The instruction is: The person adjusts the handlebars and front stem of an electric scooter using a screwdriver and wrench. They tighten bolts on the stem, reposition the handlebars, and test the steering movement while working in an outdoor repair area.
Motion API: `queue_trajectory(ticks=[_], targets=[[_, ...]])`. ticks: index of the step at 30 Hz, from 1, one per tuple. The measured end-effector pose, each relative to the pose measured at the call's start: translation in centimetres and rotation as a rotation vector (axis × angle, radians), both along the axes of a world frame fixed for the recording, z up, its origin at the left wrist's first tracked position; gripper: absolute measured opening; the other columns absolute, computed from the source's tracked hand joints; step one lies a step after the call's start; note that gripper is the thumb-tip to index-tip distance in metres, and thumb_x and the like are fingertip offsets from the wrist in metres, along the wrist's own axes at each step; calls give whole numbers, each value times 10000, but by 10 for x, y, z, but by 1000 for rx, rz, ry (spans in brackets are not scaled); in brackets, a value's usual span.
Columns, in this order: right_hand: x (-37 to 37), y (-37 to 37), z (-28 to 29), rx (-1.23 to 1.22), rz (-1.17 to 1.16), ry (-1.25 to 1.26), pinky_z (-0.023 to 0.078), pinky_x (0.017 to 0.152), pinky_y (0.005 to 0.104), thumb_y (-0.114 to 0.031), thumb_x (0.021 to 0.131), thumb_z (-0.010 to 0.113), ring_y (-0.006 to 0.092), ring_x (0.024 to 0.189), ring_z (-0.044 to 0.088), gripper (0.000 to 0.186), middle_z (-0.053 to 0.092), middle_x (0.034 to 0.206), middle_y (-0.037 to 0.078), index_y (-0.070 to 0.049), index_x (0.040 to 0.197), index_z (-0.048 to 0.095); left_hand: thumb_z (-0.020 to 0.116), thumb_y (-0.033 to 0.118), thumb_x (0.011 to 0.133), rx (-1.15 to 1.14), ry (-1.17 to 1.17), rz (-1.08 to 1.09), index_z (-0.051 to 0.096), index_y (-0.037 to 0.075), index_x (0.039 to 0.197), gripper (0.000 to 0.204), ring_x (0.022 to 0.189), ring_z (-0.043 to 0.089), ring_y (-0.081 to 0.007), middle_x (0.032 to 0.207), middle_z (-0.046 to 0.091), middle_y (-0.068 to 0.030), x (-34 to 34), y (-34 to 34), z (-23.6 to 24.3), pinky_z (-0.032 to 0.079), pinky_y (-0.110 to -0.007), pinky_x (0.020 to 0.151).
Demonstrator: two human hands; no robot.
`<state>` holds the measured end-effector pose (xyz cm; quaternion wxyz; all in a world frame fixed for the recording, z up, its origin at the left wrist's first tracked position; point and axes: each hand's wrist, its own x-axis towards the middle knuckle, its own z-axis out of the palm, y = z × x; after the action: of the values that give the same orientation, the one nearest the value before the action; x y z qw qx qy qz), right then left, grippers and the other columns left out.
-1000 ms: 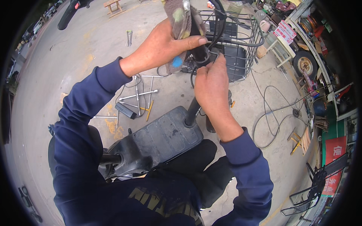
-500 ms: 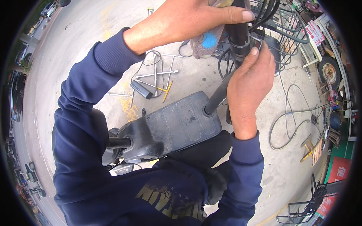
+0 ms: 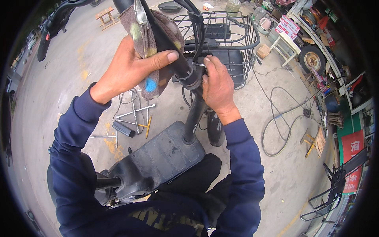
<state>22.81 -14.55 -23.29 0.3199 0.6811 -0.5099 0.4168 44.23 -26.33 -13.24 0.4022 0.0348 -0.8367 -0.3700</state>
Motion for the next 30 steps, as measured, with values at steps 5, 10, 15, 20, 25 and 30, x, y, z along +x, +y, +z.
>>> queue_trajectory(ticks=[5, 10, 15, 20, 25, 30], targets=[[-24, -8, 5, -72, 14, 200, 510, 833, 416, -28, 777, 648, 351, 1021, 617, 535, 578, 1217, 166, -40, 1292, 503, 777, 200, 867, 176, -36, -42, 636, 24, 1104, 327, 815, 637, -128, 925, 686, -64, -2, 9, 3, 525, -305, 751], [4, 14, 25, 143, -103, 38, 495, 718, 387, -44, 820, 665, 291, 883, 630, 379, 650, 951, 102, -58, 1190, 583, 779, 203, 864, 104, -44, 9, 634, 21, 1094, 327, 865, 640, -138, 933, 689, -66, 2, 9, 5, 520, -313, 796], [14, 35, 60, 365, 23, -246, 496, 601, 375, -92, 913, 659, 312, 727, 649, 132, 646, 834, 131, -46, 1030, 621, 775, 219, 872, 180, -91, 3, 628, 16, 1102, 340, 912, 643, -147, 976, 686, -66, -1, 9, 5, 519, -318, 828], [16, 39, 67, 261, 21, -808, 492, 526, 321, -133, 992, 580, 192, 554, 651, 157, 668, 731, 111, 20, 986, 613, 767, 190, 877, 106, -82, 10, 592, 1, 1147, 373, 962, 632, -142, 1035, 674, -69, -2, 11, 10, 514, -314, 874], [15, 43, 75, 689, 33, -1092, 470, 437, 256, -234, 1008, 568, 116, 499, 624, 318, 687, 725, 89, 67, 937, 644, 766, 176, 875, 185, -92, -6, 588, 4, 1146, 367, 966, 623, -136, 1040, 666, -63, 0, 11, 8, 512, -316, 877], [26, 36, 106, 906, 166, -1269, 438, 376, 234, -239, 978, 558, 125, 447, 579, 297, 679, 711, 141, 35, 874, 607, 765, 175, 872, 110, -83, 17, 604, 11, 1122, 340, 930, 622, -127, 999, 667, -51, 1, 9, 8, 514, -304, 846]])
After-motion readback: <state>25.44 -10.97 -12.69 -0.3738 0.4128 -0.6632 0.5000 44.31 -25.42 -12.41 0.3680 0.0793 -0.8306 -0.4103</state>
